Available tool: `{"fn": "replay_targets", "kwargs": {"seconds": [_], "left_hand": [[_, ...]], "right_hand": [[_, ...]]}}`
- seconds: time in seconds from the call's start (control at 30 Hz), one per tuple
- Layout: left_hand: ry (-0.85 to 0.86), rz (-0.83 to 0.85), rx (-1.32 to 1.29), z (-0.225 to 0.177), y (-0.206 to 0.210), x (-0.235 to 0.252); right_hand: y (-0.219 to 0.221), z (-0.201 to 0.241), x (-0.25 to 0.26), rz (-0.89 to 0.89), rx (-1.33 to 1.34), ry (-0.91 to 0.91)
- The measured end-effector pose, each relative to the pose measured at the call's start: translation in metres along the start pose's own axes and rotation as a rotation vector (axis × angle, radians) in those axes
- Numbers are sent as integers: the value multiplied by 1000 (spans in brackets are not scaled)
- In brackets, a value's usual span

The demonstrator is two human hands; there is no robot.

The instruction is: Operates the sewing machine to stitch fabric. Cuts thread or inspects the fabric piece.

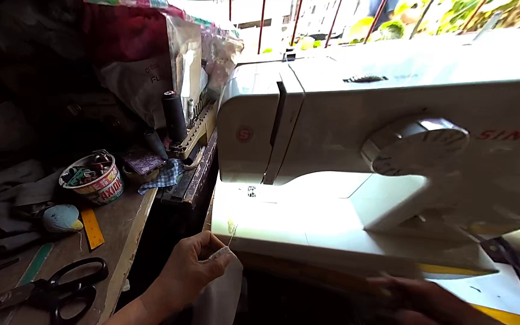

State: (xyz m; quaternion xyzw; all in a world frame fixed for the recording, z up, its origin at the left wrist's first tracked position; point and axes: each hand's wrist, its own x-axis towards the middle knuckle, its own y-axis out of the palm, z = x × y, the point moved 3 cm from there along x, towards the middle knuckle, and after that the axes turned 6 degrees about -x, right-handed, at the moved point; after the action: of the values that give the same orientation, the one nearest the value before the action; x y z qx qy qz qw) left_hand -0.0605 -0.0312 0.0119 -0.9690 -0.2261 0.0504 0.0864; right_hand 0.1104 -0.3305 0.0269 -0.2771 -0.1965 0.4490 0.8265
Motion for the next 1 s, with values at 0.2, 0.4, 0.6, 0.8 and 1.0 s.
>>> {"fn": "replay_targets", "kwargs": {"seconds": [0.2, 0.4, 0.6, 0.8, 1.0], "left_hand": [[44, -14, 16, -1, 2, -5], [34, -4, 1, -1, 2, -2], [19, -21, 31, -1, 4, -2], [30, -34, 16, -2, 5, -3], [56, 40, 7, -3, 8, -5]], "right_hand": [[79, 39, 74, -381, -653, -439], [109, 57, 101, -528, -921, -665], [111, 59, 101, -521, -981, -687], [113, 60, 100, -523, -964, -714], [115, 58, 97, -513, -772, -716]]}}
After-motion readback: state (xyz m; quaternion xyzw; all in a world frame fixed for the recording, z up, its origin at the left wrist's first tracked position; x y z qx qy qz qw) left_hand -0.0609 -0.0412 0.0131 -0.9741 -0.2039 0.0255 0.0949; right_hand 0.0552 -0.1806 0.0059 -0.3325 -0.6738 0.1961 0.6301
